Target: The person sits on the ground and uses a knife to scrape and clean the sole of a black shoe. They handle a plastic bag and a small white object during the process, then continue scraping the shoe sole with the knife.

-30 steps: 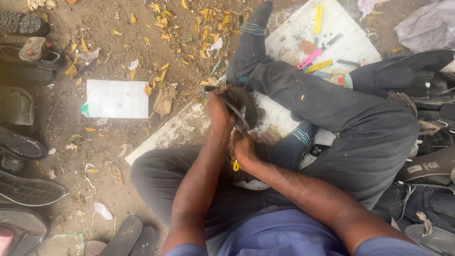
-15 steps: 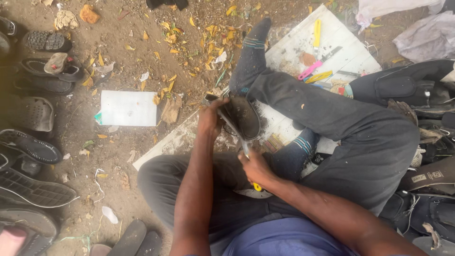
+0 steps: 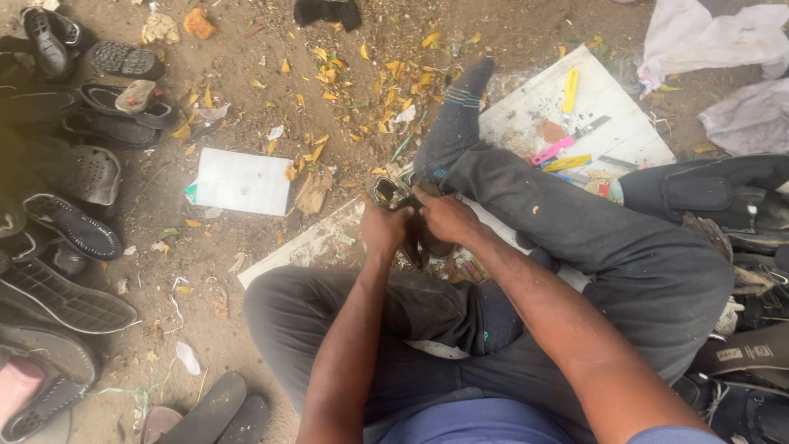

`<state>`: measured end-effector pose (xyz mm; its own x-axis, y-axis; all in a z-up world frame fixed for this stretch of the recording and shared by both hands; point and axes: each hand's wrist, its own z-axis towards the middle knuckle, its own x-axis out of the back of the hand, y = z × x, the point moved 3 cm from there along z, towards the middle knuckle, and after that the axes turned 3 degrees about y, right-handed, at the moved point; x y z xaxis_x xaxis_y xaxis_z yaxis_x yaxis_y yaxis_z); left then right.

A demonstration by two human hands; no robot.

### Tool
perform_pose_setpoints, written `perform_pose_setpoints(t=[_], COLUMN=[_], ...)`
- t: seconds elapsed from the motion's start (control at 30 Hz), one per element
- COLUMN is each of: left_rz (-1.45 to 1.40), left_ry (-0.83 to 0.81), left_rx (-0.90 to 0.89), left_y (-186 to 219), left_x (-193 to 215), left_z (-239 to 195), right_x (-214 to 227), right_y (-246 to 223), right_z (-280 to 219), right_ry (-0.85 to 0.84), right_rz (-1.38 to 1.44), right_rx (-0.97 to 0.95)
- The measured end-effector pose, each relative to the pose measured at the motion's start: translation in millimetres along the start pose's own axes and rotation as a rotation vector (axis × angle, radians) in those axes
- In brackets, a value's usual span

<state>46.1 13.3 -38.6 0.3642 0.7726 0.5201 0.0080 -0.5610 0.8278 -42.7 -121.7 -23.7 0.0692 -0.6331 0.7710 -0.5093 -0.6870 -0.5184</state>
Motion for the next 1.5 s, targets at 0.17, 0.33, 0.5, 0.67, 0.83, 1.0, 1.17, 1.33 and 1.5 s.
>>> perform_pose_setpoints(t=[0.17, 0.33, 0.5, 0.67, 0.83, 1.0, 1.17, 1.33, 1.5], left_rz=[-0.022, -0.084, -0.076, -0.091, -0.12, -0.152, -0.182, -0.257, -0.348], left_ry=[0.042, -0.014, -0.001, 0.085, 0.112, 0.185, 0.203, 0.199, 0.247], left_rx=[-0.024, 0.118, 0.131, 0.061, 0.133, 0.093, 0.173, 0.168, 0.135], left_y=[-4.4, -15.1, -8.6, -8.4, -15.5, -12.7, -23.4, -22.1, -21.4], left_x=[0.4, -6.6, -10.2, -2.4, 1.5, -4.2, 0.9, 5.9, 14.6], left_z=[-6.8, -7.7, -15.9, -28.3, -38.2, -52.0, -57.1, -61.9, -74.4], right_x=[-22.5, -17.3, 2.8, -1.5, 0.0, -4.3, -4.0, -4.5, -2.2], right_y=[12.3, 6.3, -13.6, -11.6, -5.5, -19.8, -15.3, 1.6, 18.0], right_z=[36.0, -21.3, -19.7, -34.2, -77.7, -60.2, -93.9, -130.4, -109.9], right_ry=[0.1, -0.069, -0.182, -0.022, -0.092, -0.073, -0.143, -0.084, -0.098], right_rz=[-0.004, -0.128, -0.184, -0.149, -0.184, -0.223, -0.225, -0.174, -0.107], right_rx=[0.169, -0.005, -0.073, 0.08, 0.001, 0.025, -0.026, 0.03, -0.014])
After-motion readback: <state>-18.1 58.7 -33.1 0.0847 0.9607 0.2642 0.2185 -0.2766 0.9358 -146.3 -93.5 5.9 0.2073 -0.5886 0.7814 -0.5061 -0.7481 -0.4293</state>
